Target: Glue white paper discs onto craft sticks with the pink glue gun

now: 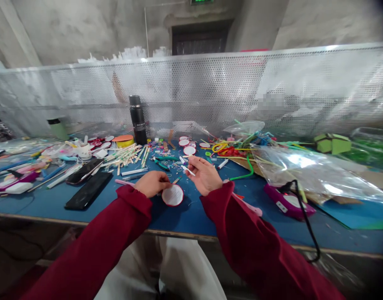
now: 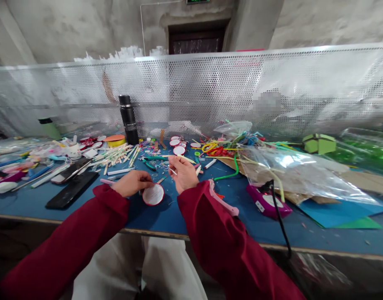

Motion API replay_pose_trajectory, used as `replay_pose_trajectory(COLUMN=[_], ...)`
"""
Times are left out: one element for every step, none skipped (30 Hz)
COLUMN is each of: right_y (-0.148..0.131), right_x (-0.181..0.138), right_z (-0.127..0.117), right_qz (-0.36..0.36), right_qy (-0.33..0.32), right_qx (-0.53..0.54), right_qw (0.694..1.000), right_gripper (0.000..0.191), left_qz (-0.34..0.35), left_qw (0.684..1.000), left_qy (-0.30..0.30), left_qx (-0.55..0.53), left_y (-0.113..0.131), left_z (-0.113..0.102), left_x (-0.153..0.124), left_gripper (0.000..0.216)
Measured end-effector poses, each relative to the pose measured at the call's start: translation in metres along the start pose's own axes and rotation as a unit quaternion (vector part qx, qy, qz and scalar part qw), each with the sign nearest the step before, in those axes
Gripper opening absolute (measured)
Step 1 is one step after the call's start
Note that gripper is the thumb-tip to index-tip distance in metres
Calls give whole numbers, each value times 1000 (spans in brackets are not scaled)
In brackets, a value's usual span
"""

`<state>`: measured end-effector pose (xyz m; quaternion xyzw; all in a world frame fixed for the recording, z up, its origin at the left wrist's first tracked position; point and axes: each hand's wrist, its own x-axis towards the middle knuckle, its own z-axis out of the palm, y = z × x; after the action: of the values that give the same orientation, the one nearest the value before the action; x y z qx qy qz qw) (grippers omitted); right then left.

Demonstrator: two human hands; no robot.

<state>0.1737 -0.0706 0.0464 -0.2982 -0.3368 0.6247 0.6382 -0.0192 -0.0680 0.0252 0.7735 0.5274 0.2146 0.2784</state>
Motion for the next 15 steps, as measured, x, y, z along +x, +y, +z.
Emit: replay_pose_trajectory(right_y=[0, 0, 1, 1, 1, 1, 1, 1, 1, 1, 1, 1, 1, 1, 1], right_x=[0, 0, 0, 0, 0, 0, 0, 0, 0, 0, 0, 0, 1, 1, 1], right_z=[0, 0, -1, -1, -1, -1, -1, -1, -1, -1, -1, -2, -2, -2, -3], right_qz=[-2, -4, -5, -6, -8, -9, -10, -11, -11, -12, -13, -14, -17, -20, -23], right_qy=[-1, -1, -1, 0, 2, 3, 5, 5, 6, 5, 4, 3, 1, 0, -2], right_qx=[0, -1, -2, -3, -5, -8, -12, -14, -15, -15, -14, -13, -14, -16, -20], right_qw=[1000, 1000, 1000, 1000, 1000, 1000, 1000, 1000, 1000, 1000, 1000, 1000, 1000, 1000, 1000], right_gripper=[33, 33, 33, 32, 32, 32, 32, 32, 33, 33, 33, 33, 33, 33, 33], left_qz=[-2, -3, -4, -4, -4, -3, -3, -4, -6, -9, -11, -12, -13, -13, -14], left_qw=[1000, 1000, 999, 998, 997, 995, 994, 992, 991, 990, 989, 987, 986, 986, 985], left_qy=[-2, -2, 1, 5, 8, 9, 9, 6, 5, 6, 9, 12, 16, 20, 23], left_qx=[15, 31, 48, 66, 83, 98, 111, 123, 133, 142, 150, 157, 163, 168, 169], left_y=[3, 6, 9, 11, 13, 15, 16, 17, 18, 19, 20, 21, 21, 21, 21], left_z=[-1, -1, -2, -2, -2, -1, -1, 0, 0, 1, 1, 1, 1, 1, 0], left_x=[-2, -3, -4, -5, -6, -7, -7, -8, -8, -8, -8, -8, -8, -8, -8], left_gripper=[29, 28, 27, 27, 26, 25, 24, 24, 25, 26, 27, 28, 29, 29, 27])
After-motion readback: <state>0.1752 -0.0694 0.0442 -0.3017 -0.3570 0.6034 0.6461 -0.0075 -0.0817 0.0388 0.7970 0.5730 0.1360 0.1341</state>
